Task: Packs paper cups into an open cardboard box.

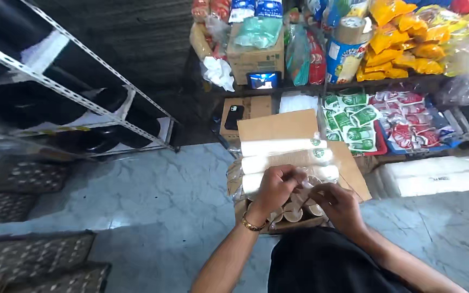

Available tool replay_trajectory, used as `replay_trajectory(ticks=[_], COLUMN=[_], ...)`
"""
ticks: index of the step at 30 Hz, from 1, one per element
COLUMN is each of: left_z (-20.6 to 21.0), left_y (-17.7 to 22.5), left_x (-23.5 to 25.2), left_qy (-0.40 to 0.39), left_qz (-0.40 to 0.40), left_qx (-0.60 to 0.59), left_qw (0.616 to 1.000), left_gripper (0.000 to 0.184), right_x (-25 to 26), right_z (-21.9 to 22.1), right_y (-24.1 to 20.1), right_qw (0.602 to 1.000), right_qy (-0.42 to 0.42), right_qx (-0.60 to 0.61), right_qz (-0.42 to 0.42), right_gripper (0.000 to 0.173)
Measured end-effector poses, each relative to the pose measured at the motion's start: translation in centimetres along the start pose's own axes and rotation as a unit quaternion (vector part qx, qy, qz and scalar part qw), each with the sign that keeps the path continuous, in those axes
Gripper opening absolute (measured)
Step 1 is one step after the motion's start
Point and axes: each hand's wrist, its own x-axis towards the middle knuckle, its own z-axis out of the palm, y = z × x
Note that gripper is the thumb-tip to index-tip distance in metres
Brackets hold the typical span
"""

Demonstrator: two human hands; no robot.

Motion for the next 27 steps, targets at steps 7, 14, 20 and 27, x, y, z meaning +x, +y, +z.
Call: replay_trajectory(ticks=[7, 14, 20, 27], left_z=[0.4, 0.3, 2.0, -0.1], left_y=[-0.4, -1.1, -1.0, -1.2], left_x=[-1.7, -3.1, -5.3, -3.4], left_qy=[-0.013, -0.006, -0.041, -0.077], left_qz=[0.220, 0.184, 0.002, -0.051], left_qx=[0.126, 0.138, 0.366, 0.108], left_qw=[0.967, 0.973, 0.930, 0.990], left_gripper=[0.010, 0.022, 0.034, 0.027], right_x=[1.3, 1.7, 1.7, 1.8], right_z=[-1.8, -2.0, -1.5, -1.5], right_y=[-0.3, 0.3, 0.1, 0.8], right_qw=[0.992, 0.992, 0.991, 0.991], right_qy=[-0.107, -0.123, -0.126, -0.130], right_qx=[-0.067, -0.026, -0.006, -0.004], right_qz=[0.020, 0.010, 0.036, -0.036], right_gripper=[0.034, 0.021, 0.020, 0.020])
